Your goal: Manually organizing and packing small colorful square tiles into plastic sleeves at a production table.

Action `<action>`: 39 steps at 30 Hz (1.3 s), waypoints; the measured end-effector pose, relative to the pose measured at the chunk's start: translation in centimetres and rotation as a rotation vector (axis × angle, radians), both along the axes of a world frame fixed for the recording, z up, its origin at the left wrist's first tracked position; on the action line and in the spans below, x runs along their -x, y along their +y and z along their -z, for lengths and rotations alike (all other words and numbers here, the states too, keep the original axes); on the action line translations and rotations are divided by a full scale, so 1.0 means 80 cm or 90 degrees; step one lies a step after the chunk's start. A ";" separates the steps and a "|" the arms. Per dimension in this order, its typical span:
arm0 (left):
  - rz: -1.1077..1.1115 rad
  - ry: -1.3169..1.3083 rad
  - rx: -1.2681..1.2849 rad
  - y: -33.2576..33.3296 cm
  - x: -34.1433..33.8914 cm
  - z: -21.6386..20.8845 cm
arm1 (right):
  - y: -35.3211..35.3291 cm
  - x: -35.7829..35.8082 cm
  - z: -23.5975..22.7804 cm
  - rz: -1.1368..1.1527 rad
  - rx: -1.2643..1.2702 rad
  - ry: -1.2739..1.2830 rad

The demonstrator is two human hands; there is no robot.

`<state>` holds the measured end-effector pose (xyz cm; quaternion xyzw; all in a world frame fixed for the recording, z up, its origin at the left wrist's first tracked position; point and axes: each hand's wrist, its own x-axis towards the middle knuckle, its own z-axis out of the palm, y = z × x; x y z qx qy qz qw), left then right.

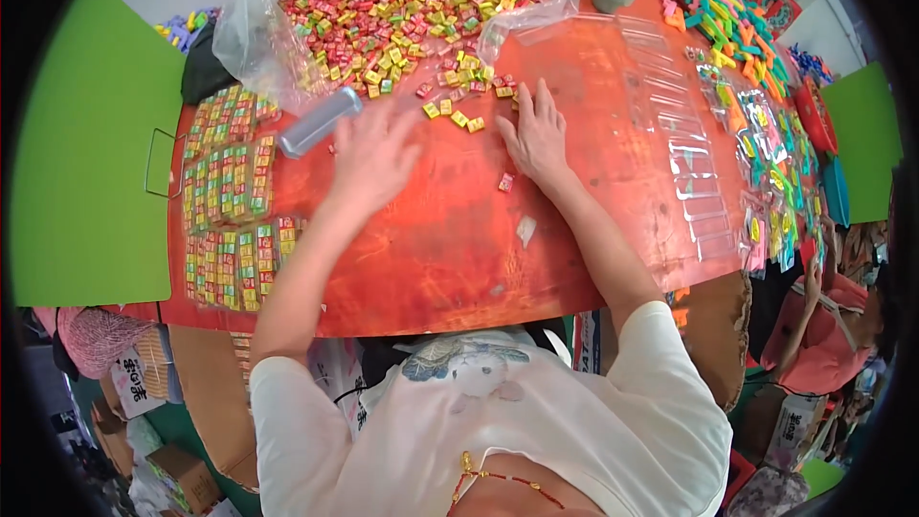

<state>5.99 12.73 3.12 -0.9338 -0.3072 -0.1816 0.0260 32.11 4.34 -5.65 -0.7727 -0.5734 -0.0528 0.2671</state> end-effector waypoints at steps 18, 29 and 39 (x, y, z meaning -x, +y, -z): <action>-0.010 -0.132 0.027 0.061 -0.051 0.057 | 0.083 0.034 -0.050 -0.351 -0.096 -0.018; -0.366 0.125 -0.082 0.133 0.041 0.056 | 0.098 -0.010 -0.073 -0.364 -0.075 0.067; -0.014 -0.040 0.059 0.032 -0.077 0.004 | -0.081 -0.214 -0.084 0.022 0.038 -0.106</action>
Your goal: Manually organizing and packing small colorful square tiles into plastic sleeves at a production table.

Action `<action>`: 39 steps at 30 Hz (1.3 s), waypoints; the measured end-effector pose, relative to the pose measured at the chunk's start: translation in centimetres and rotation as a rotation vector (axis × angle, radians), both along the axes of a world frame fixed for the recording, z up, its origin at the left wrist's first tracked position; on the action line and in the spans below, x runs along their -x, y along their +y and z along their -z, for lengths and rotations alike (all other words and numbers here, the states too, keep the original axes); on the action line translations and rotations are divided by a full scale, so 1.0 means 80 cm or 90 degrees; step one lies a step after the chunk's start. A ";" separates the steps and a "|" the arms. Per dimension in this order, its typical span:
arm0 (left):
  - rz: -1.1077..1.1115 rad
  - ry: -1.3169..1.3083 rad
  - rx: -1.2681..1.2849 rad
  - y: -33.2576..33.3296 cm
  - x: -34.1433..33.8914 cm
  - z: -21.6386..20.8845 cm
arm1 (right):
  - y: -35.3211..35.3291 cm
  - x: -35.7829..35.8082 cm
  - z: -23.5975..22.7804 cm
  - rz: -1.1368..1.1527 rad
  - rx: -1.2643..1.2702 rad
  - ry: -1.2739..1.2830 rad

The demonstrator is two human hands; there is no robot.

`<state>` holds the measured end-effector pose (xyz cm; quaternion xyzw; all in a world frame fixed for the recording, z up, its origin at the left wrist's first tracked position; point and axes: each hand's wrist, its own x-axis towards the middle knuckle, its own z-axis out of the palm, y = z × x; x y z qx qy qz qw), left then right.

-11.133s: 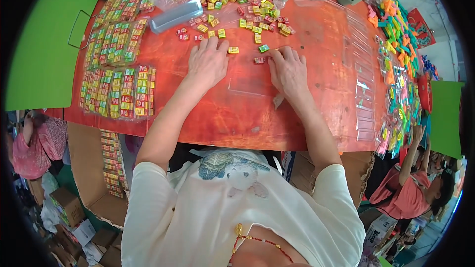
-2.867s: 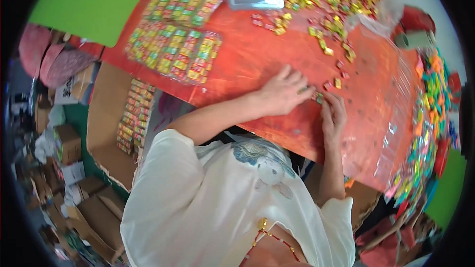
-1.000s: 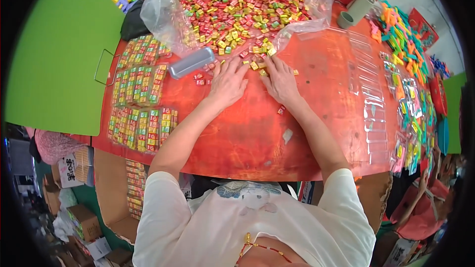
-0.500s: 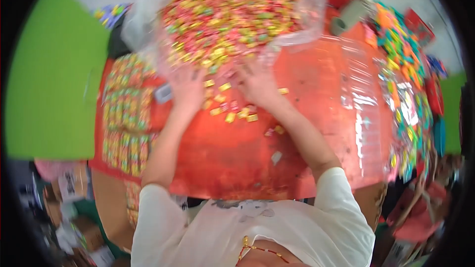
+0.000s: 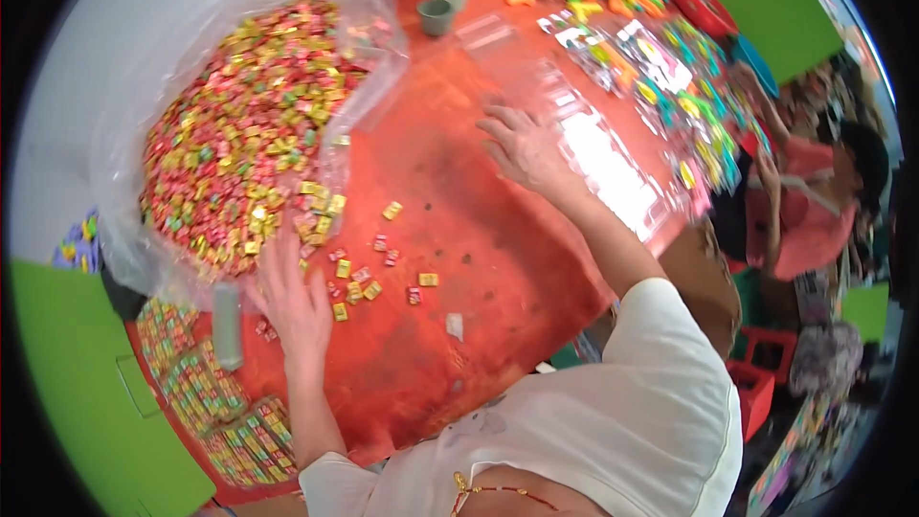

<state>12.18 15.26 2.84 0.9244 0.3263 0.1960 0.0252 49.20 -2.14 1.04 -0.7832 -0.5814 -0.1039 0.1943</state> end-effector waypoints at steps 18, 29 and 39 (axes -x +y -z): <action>0.532 0.043 0.231 -0.233 -0.071 0.034 | -0.241 -0.037 0.053 0.198 0.117 -0.038; 0.327 0.103 0.082 -0.203 -0.050 0.070 | -0.188 0.087 0.055 0.173 0.058 -0.022; 0.172 0.039 0.065 -0.117 -0.016 0.070 | -0.110 0.282 0.033 0.009 0.055 0.034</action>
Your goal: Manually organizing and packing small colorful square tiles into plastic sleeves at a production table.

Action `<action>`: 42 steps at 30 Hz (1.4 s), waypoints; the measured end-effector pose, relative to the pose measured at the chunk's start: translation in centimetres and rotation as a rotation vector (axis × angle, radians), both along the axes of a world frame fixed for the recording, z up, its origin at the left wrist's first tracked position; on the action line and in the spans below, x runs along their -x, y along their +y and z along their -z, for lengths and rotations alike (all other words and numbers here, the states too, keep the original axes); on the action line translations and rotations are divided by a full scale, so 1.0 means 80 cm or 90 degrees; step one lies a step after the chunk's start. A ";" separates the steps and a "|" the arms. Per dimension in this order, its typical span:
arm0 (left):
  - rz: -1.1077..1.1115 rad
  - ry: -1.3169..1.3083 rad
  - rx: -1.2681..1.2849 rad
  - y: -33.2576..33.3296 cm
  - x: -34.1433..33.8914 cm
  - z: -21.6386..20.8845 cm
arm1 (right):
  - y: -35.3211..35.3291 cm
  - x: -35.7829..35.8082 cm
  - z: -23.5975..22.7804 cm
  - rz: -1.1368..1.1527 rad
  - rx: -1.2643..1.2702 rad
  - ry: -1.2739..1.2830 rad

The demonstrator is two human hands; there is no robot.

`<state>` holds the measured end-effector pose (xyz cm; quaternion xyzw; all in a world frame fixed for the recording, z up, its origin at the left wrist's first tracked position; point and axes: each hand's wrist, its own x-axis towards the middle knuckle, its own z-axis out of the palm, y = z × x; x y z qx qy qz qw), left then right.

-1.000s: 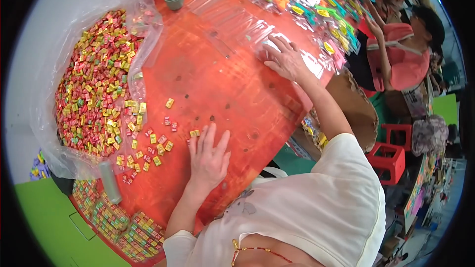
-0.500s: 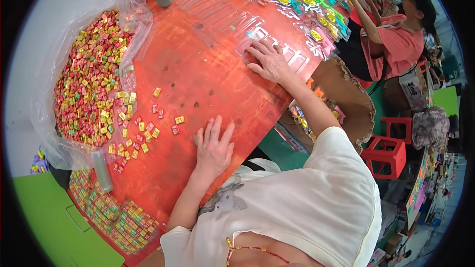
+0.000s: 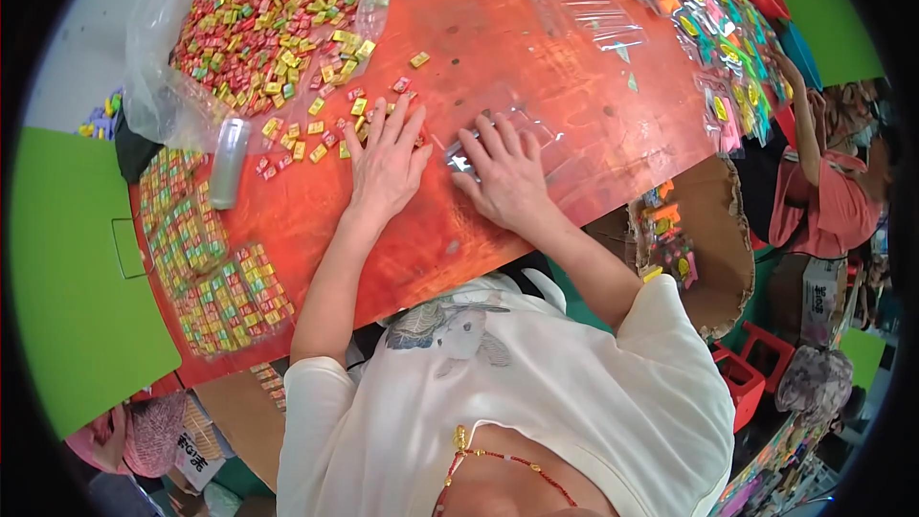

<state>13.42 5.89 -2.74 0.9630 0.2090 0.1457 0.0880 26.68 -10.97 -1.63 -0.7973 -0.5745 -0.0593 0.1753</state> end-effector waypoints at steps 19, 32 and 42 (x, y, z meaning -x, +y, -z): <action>-0.277 0.029 0.023 0.021 0.088 -0.009 | 0.031 -0.002 -0.011 -0.186 0.010 -0.070; -0.146 -0.183 0.070 0.097 0.009 -0.001 | 0.177 -0.066 -0.006 -0.200 0.048 -0.052; -0.164 0.029 0.026 0.064 0.066 -0.031 | 0.165 -0.044 -0.019 -0.345 0.011 -0.025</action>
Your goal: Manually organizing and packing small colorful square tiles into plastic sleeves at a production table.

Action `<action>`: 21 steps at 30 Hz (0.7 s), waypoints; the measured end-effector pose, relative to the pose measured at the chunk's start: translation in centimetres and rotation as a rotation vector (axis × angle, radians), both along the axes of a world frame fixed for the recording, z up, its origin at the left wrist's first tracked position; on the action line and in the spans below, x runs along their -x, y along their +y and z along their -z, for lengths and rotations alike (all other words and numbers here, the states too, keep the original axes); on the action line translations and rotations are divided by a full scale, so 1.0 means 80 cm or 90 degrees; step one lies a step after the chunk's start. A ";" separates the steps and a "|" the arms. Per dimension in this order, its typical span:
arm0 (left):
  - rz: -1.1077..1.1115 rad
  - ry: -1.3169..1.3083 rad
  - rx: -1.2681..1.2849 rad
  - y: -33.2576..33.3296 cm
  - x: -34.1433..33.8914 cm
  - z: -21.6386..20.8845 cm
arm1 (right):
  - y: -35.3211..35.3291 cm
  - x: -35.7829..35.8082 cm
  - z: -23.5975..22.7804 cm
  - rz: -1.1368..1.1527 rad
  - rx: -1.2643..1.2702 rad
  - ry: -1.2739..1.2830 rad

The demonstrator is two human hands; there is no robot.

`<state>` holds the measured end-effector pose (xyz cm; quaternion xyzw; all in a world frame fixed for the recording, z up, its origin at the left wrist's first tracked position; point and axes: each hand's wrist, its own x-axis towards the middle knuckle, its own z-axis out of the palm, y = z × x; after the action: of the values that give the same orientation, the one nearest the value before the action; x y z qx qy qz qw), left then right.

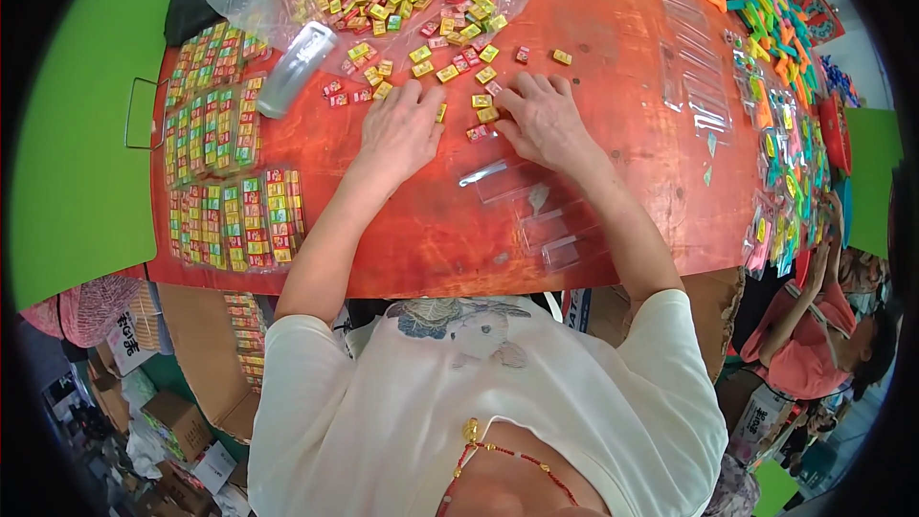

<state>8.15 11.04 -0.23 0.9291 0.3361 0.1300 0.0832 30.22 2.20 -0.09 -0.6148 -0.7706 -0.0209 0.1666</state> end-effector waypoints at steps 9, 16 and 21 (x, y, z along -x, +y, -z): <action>-0.040 0.017 0.048 -0.009 -0.029 0.006 | 0.007 0.019 0.013 0.041 -0.057 -0.025; -0.108 0.012 0.023 -0.012 -0.028 0.010 | 0.013 0.031 0.010 0.005 -0.079 0.063; -0.107 0.006 0.013 -0.019 -0.028 0.011 | 0.018 0.037 0.019 0.022 -0.079 0.021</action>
<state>10.43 9.55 -1.12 0.8973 0.4145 0.1288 0.0800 27.29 3.66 -1.58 -0.6167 -0.7543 -0.0609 0.2168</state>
